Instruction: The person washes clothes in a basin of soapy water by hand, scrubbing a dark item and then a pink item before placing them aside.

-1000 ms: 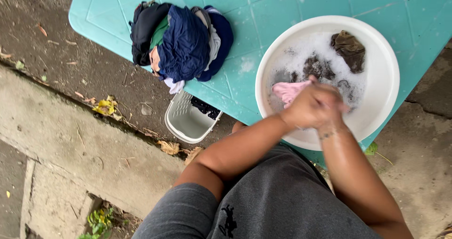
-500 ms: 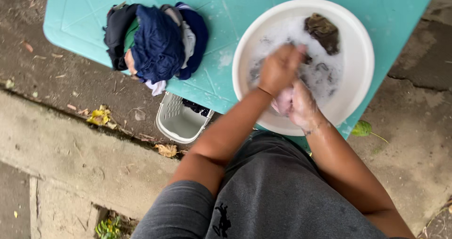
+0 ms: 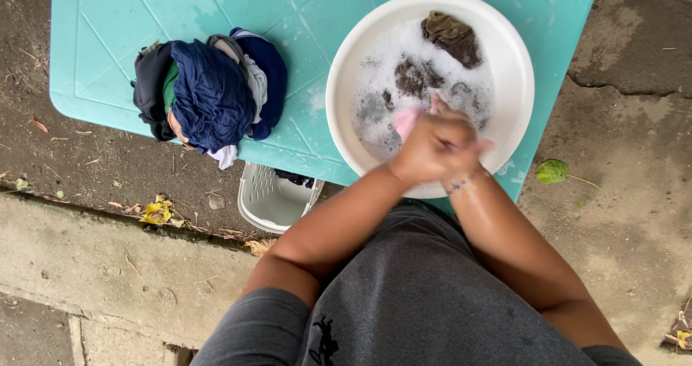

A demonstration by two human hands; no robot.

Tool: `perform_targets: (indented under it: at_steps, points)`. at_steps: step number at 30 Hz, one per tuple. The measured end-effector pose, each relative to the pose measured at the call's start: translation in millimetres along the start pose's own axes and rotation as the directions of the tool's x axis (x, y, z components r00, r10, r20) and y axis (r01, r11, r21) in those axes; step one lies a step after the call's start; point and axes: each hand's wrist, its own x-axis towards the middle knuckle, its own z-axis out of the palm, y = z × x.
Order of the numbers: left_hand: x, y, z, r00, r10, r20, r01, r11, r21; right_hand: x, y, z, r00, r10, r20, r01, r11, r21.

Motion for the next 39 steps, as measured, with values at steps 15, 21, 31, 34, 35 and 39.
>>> perform_targets:
  at_steps: [15, 21, 31, 34, 35, 39]
  points:
    - [19, -71, -55, 0.931, 0.34, 0.134, -0.238, 0.285, 0.929, -10, -42, 76, 0.986, 0.146, -0.082, -0.148, 0.989, -0.019]
    - [13, -66, -90, 0.728, -0.544, 0.418, 0.611, 0.791, -0.034, -17, -93, 79, 0.99, -0.008, 0.139, 0.039, 0.975, -0.217]
    - [5, -22, -79, 0.816, -0.518, -0.258, 0.421, 0.837, -0.349, -27, -60, -8, 0.992, 0.009, 0.123, -0.02, 0.996, 0.088]
    - [-5, -29, -11, 0.956, -0.248, -0.154, 0.247, 0.969, -0.031, -3, -27, -15, 0.994, 0.077, -0.074, -0.073, 0.996, 0.057]
    - [-3, -32, 3, 0.994, 0.062, -0.094, -0.016, 0.904, 0.427, 3, -20, -15, 0.989, 0.091, -0.118, -0.085, 0.995, 0.055]
    - [28, -38, -42, 0.929, 0.321, 0.184, -0.305, 0.386, 0.871, 22, -14, -17, 0.972, 0.104, -0.21, -0.099, 0.994, 0.034]
